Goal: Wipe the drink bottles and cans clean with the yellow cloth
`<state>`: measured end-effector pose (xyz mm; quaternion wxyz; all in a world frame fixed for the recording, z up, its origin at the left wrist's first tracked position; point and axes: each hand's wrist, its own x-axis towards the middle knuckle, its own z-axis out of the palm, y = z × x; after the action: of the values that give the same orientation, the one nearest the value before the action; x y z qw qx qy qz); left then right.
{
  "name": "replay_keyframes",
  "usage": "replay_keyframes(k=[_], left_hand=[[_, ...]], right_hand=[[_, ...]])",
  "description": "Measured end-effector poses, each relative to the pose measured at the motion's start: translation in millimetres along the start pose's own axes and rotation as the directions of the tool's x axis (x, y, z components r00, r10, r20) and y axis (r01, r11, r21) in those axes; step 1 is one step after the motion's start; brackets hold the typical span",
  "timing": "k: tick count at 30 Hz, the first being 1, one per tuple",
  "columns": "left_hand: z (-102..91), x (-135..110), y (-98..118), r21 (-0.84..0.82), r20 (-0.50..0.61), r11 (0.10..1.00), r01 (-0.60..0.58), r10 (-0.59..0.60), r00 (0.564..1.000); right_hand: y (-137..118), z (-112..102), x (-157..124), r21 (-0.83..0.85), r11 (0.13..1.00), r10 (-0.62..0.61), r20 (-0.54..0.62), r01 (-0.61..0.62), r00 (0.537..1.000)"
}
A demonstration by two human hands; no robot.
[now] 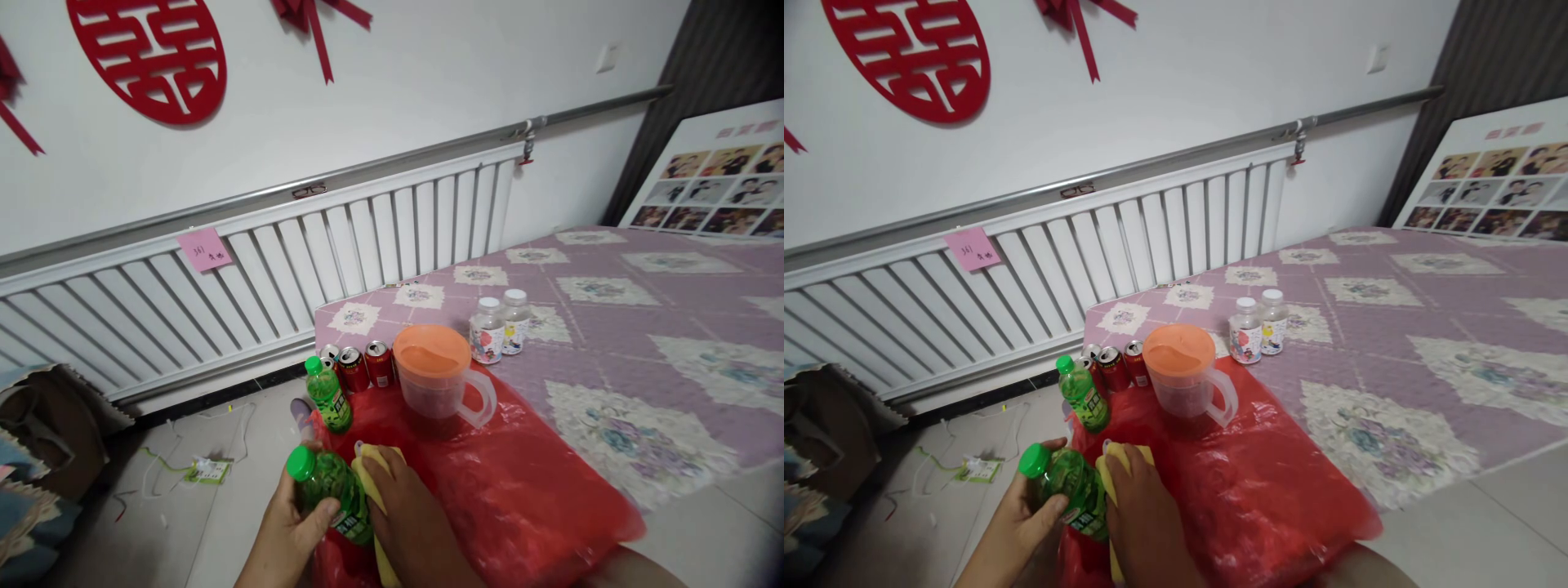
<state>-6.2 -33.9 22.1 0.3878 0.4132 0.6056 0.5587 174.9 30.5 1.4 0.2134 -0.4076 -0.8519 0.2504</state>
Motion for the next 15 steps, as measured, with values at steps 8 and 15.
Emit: replay_keyframes(k=[8,15], left_hand=[[1.1,2.6,-2.8,0.038,-0.109,0.999,0.0,0.005,0.994],[7.4,6.0,-2.7,0.01,-0.138,0.998,-0.057,0.058,0.989]], right_hand=[[-1.2,-10.8,0.4,0.072,0.991,-0.105,-0.134,0.115,0.985],[-10.4,-20.8,-11.2,-0.021,0.974,-0.225,-0.262,0.228,0.939]])
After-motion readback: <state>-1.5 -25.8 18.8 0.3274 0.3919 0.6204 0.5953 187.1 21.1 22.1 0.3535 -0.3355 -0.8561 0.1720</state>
